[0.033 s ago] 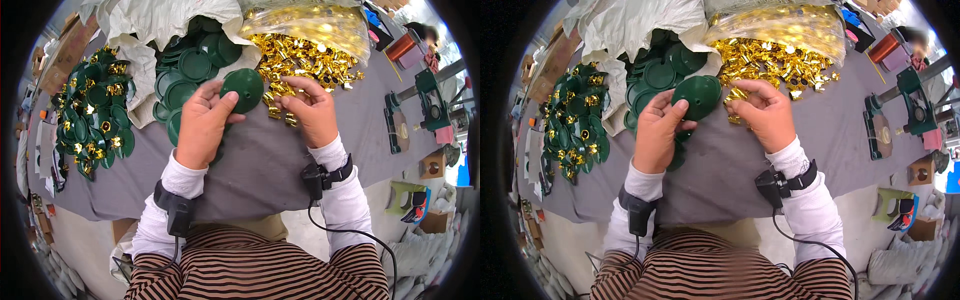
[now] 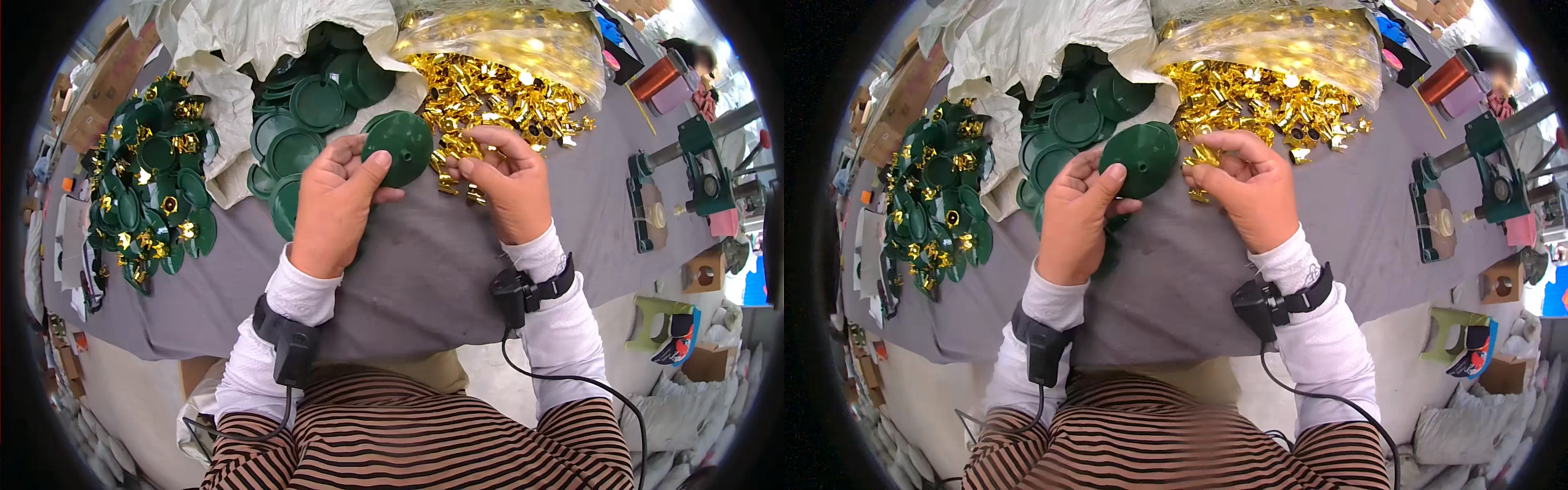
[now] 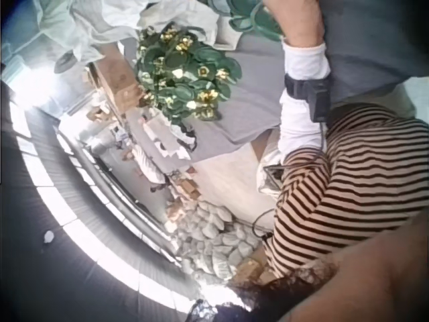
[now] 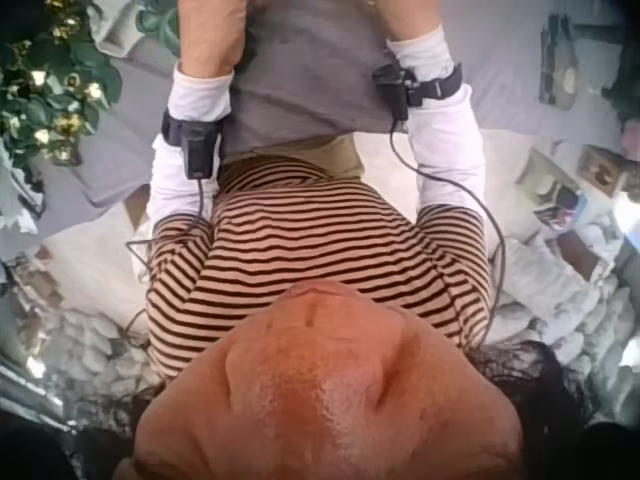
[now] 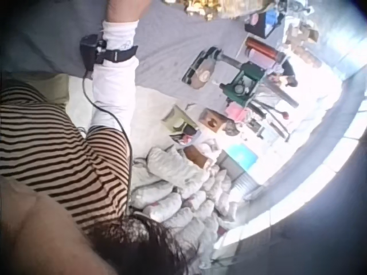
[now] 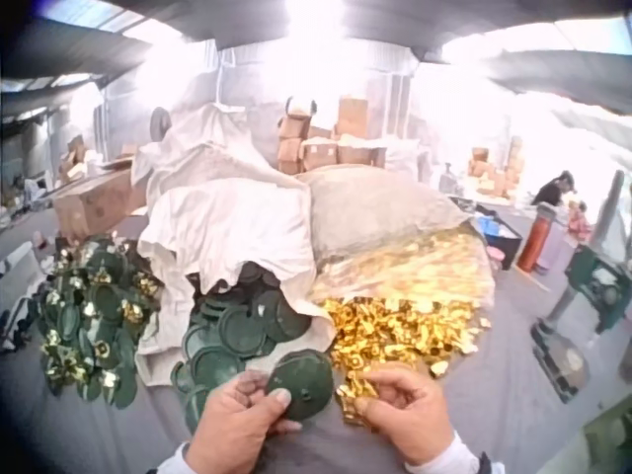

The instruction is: The person attaches gold plastic inserts to green plastic circular bases by hand.

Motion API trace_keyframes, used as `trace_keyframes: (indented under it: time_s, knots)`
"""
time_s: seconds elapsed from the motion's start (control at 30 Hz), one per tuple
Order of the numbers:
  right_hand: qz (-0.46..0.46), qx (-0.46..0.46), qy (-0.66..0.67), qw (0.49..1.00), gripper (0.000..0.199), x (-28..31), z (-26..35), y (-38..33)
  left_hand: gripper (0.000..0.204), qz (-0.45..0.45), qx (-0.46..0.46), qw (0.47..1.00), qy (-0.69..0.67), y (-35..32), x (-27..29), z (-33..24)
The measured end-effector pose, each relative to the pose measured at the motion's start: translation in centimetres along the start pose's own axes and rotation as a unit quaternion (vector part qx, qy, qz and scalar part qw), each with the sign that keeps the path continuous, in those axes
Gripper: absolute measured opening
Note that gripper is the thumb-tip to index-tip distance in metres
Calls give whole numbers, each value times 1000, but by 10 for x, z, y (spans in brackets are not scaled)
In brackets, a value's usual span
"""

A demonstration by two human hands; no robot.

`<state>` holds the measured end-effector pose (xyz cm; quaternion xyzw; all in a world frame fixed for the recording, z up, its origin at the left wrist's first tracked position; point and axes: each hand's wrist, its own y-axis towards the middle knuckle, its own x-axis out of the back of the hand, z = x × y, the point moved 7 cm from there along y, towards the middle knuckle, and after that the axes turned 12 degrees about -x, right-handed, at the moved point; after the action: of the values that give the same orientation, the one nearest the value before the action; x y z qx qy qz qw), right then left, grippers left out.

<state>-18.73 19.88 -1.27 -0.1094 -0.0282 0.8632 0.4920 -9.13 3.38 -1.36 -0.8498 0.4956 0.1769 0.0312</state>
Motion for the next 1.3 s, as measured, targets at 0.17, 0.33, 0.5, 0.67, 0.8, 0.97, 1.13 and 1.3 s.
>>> trace_keyframes:
  time_s: [0.17,0.33,0.5,0.67,0.8,0.97,1.13,1.3]
  knots:
    - [18,198,-69,978,25,-10,15,-10,31,22,15,999,-28,-6,-11,8]
    - [-36,338,-267,902,26,-23,22,-21,25,58,-26,998,-28,-11,-12,10]
    - [-47,290,-302,907,33,-30,21,-21,20,37,-44,997,-41,-13,-10,16]
    - [-57,301,-321,896,33,-27,29,-26,20,30,-35,997,-58,-13,-12,21]
    - [-68,319,-367,871,31,-30,27,-29,18,68,-99,993,6,-20,-13,20]
    - [-92,282,-322,899,28,-30,24,-32,15,112,-246,951,153,-26,-25,-2]
    - [44,-156,131,978,28,-27,-28,-8,13,118,-304,923,204,-23,-22,-7]
    - [-17,42,-54,998,22,1,0,4,18,34,-269,899,343,-6,12,-29]
